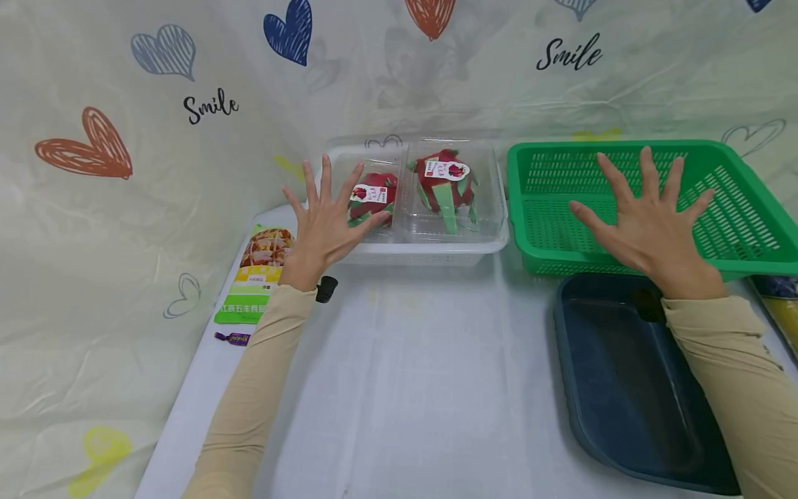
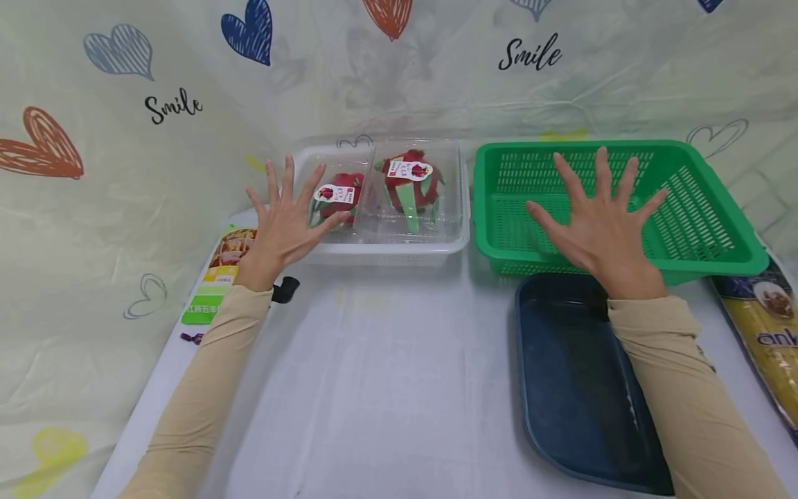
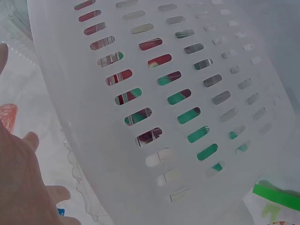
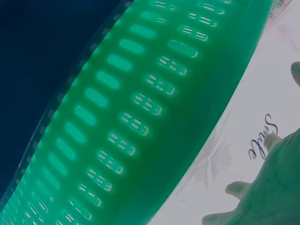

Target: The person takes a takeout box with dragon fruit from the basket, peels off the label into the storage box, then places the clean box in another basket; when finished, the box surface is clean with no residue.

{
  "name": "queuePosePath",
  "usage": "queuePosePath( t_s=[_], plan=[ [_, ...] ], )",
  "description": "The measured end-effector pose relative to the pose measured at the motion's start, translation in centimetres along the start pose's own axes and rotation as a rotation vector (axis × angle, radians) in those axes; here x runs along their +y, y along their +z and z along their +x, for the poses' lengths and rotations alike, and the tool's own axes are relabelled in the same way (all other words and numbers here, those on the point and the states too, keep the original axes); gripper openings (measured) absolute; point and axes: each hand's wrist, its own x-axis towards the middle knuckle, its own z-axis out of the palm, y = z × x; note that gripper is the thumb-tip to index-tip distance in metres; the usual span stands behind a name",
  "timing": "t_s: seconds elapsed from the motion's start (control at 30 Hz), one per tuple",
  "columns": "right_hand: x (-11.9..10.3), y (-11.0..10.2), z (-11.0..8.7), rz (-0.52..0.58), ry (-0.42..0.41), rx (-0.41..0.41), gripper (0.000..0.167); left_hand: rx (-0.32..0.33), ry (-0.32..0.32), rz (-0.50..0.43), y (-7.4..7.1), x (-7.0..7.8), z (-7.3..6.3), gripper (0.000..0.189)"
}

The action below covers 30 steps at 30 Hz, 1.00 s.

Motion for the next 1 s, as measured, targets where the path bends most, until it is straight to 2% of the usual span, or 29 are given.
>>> queuePosePath(
  t_s=[0.17,0.33,0.5,0.6,0.7,0.8,1.0],
  plan=[
    [-0.6,-0.2,-0.1,0.003,-0.021,0.009,0.088,-0.005,0.009,-0.006,0.1,-0.1,0.0,0.094],
    [-2.5,-0.8,-0.4,0.027,-0.077,0.039,0.086,0.022,0.026,-0.03,-0.3,-0.2,-0.3,0.093],
    [-4.9,-1.3,-0.8,0.071,-0.133,0.06,0.084,0.074,0.052,-0.079,-1.2,-0.2,-1.4,0.095],
    [-6.4,-1.5,-0.8,0.131,-0.171,0.064,0.082,0.113,0.06,-0.143,-1.7,-0.6,-2.4,0.097],
    [-7.6,-1.8,-0.8,0.228,-0.196,0.023,0.079,0.152,0.034,-0.203,-2.1,-1.1,-3.6,0.1],
    [-8.7,-2.0,-0.8,0.356,-0.21,-0.053,0.077,0.174,-0.012,-0.273,-2.1,-1.8,-4.6,0.105],
    [-10.6,-2.3,-1.1,0.548,-0.18,-0.185,0.074,0.15,-0.107,-0.426,-1.2,-3.2,-5.8,0.111]
  ],
)
